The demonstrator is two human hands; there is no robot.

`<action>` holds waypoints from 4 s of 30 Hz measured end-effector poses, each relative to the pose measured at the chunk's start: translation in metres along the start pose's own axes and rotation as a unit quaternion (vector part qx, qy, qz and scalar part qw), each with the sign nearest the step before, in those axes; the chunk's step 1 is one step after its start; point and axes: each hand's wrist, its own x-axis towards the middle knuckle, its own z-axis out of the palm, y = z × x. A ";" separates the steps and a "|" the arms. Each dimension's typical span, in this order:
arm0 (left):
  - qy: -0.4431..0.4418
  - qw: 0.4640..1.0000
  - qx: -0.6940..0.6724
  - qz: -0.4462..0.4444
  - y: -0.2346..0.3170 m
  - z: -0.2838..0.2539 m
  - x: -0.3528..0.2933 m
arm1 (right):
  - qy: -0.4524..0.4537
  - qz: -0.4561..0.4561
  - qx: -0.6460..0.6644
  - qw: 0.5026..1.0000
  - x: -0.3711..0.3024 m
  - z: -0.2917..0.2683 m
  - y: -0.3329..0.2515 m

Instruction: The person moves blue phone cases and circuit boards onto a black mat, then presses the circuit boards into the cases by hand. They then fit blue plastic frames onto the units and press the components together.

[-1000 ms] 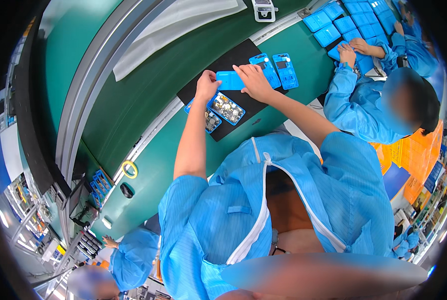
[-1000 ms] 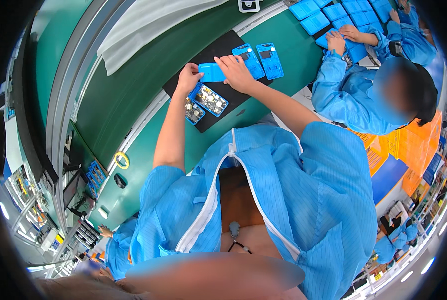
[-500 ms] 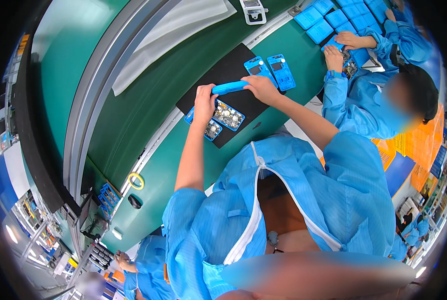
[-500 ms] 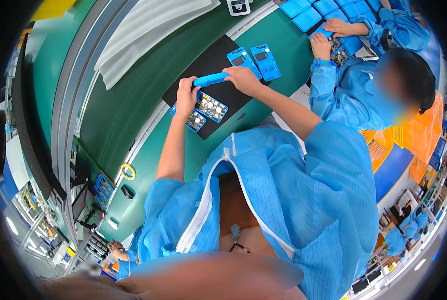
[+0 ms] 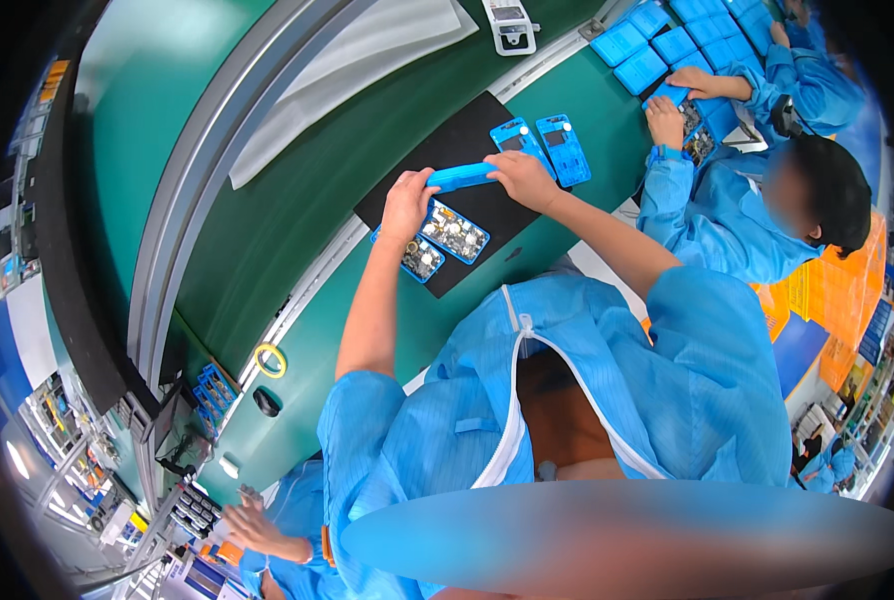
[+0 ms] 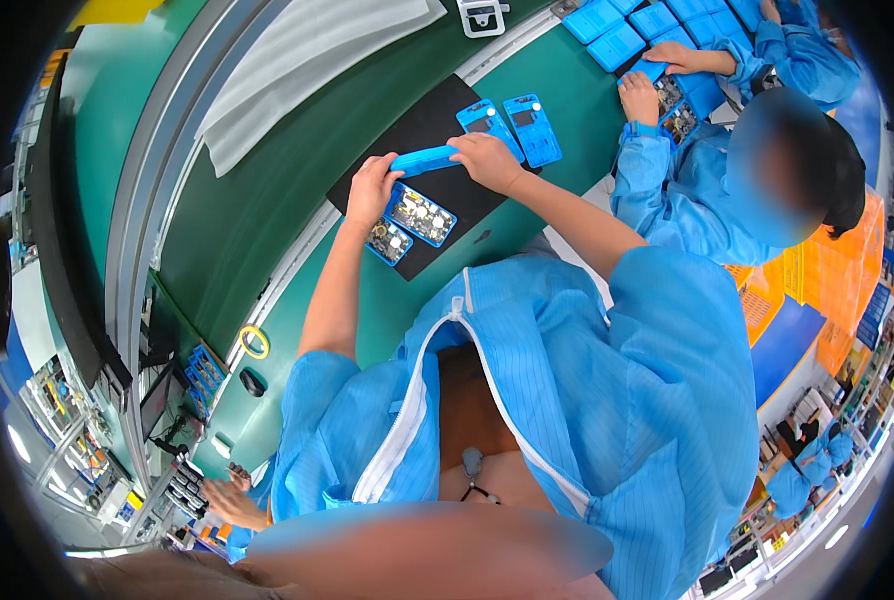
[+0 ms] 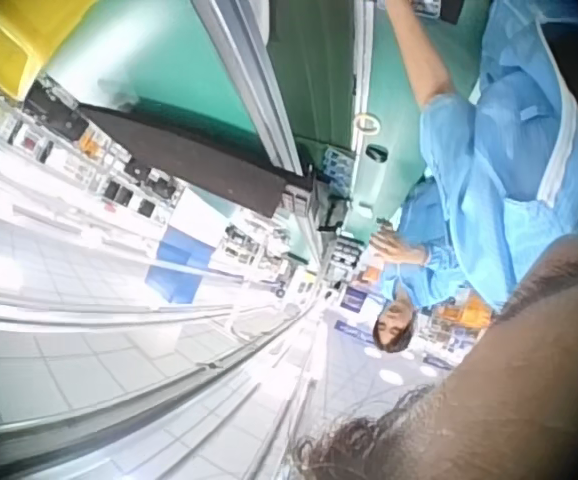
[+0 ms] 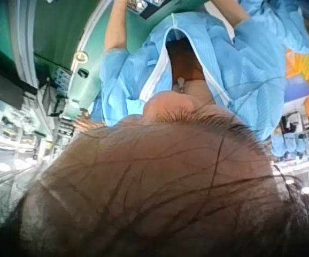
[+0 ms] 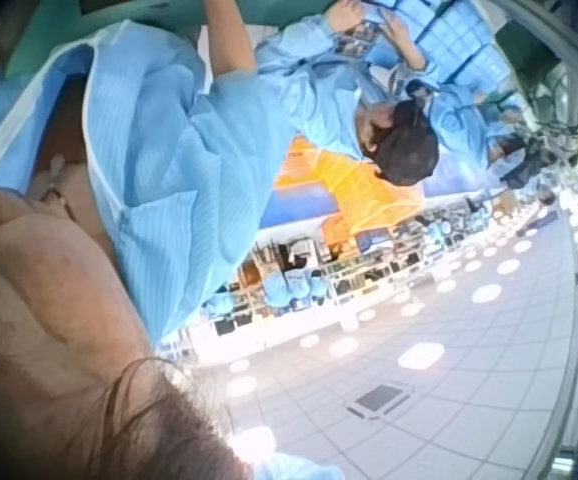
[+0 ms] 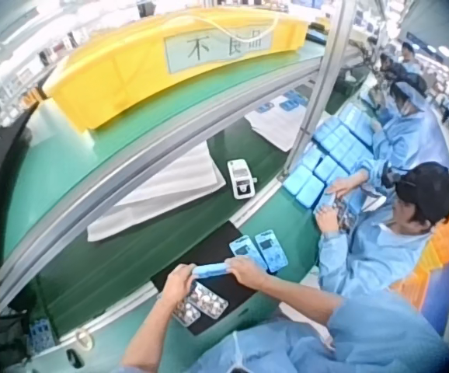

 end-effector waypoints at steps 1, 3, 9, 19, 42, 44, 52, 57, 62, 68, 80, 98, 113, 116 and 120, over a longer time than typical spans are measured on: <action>0.005 1.000 0.002 -0.001 -0.002 0.000 -0.001 | -0.009 -0.030 -0.044 0.999 0.003 -0.003 -0.001; 0.011 1.000 -0.002 0.002 -0.002 0.002 -0.003 | -0.018 -0.064 -0.088 0.994 0.009 -0.004 -0.009; 0.039 0.999 -0.011 0.012 0.000 0.006 -0.004 | 0.005 -0.138 -0.123 0.983 0.028 0.018 -0.028; 0.044 0.999 -0.005 -0.004 0.000 0.008 -0.007 | -0.046 -0.084 -0.097 0.991 0.031 0.009 -0.018; -0.088 0.835 -0.476 -0.263 0.066 -0.049 -0.008 | -0.312 0.283 0.404 0.812 0.052 -0.077 -0.001; -0.113 0.789 -0.531 -0.288 0.069 -0.051 -0.015 | -0.306 0.313 0.421 0.794 0.044 -0.077 -0.002; -0.043 0.806 -0.513 -0.291 0.083 -0.049 -0.033 | -0.310 0.320 0.377 0.812 0.041 -0.093 -0.045; 0.022 0.785 -0.551 -0.283 0.088 -0.052 -0.042 | -0.216 0.353 0.438 0.798 0.014 -0.096 -0.098; 0.053 0.774 -0.573 -0.265 0.096 -0.054 -0.048 | -0.140 0.336 0.435 0.824 0.004 -0.080 -0.104; 0.074 0.791 -0.553 -0.251 0.093 -0.046 -0.052 | -0.153 0.310 0.413 0.842 0.012 -0.081 -0.101; 0.019 0.658 -0.672 -0.340 0.072 -0.068 -0.050 | -0.035 -0.168 -0.027 0.985 0.006 -0.097 -0.120; 0.145 0.981 -0.125 -0.010 0.165 -0.107 -0.087 | -0.003 -0.112 0.077 0.991 -0.009 -0.136 -0.179; 0.197 0.972 -0.082 0.102 0.191 -0.121 -0.101 | -0.028 -0.135 0.120 0.983 -0.020 -0.164 -0.214; 0.205 0.967 -0.084 0.127 0.206 -0.126 -0.100 | -0.022 -0.209 0.145 0.967 -0.018 -0.158 -0.213; 0.230 0.959 -0.102 0.129 0.217 -0.126 -0.105 | 0.007 -0.196 0.161 0.967 -0.023 -0.156 -0.226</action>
